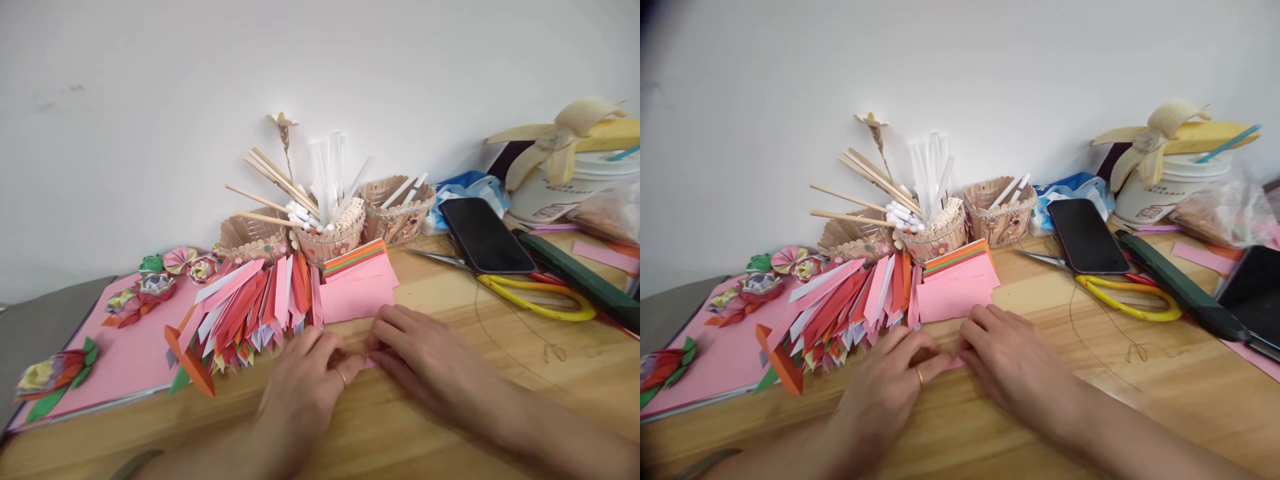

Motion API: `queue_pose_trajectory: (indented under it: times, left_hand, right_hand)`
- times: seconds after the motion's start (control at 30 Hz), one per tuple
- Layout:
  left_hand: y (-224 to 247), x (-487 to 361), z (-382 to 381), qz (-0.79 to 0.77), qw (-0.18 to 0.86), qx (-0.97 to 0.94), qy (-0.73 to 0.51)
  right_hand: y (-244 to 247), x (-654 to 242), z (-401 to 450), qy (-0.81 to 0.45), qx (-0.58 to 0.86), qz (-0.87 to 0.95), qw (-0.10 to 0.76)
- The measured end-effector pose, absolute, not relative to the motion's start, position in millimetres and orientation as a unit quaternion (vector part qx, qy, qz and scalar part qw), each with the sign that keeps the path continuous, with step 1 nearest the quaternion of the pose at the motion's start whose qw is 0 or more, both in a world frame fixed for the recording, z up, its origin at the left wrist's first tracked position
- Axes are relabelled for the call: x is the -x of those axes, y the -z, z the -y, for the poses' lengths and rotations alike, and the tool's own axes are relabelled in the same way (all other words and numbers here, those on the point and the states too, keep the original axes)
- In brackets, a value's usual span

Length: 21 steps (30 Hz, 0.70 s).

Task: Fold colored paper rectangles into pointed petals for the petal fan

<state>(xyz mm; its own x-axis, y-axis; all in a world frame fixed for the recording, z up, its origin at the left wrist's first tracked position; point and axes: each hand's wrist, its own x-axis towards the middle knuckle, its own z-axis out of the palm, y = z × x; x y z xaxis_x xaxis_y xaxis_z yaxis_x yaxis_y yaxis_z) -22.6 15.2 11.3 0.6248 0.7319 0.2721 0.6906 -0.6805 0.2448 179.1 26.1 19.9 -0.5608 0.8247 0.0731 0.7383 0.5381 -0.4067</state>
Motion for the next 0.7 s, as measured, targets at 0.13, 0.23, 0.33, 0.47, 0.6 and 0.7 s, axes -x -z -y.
queue_pose_trajectory:
  times: [0.13, 0.23, 0.33, 0.47, 0.6, 0.7]
  left_hand:
    - [-12.4, 22.7, -14.7, -0.347, -0.025, -0.917, -0.196]
    - [-14.0, 23.6, -13.4, -0.321, -0.086, -0.918, -0.218]
    - [-14.6, 25.4, -9.9, -0.311, -0.129, -0.916, -0.219]
    - [-14.5, 31.9, -2.4, -0.313, -0.155, -0.915, -0.204]
    - [-12.5, 39.6, 5.2, -0.320, -0.191, -0.909, -0.188]
    - [-8.5, 39.9, 8.1, -0.306, -0.205, -0.913, -0.176]
  right_hand:
    - [-15.7, -184.0, -30.4, -0.167, 0.463, 0.857, 0.154]
    - [-13.6, -193.6, -32.1, -0.179, 0.484, 0.843, 0.155]
    - [-14.5, -203.6, -31.2, -0.182, 0.509, 0.828, 0.149]
    - [-17.3, -208.0, -29.3, -0.187, 0.517, 0.824, 0.141]
    - [-17.7, -207.5, -29.3, -0.187, 0.509, 0.827, 0.149]
    - [-18.5, -207.2, -28.7, -0.191, 0.485, 0.835, 0.174]
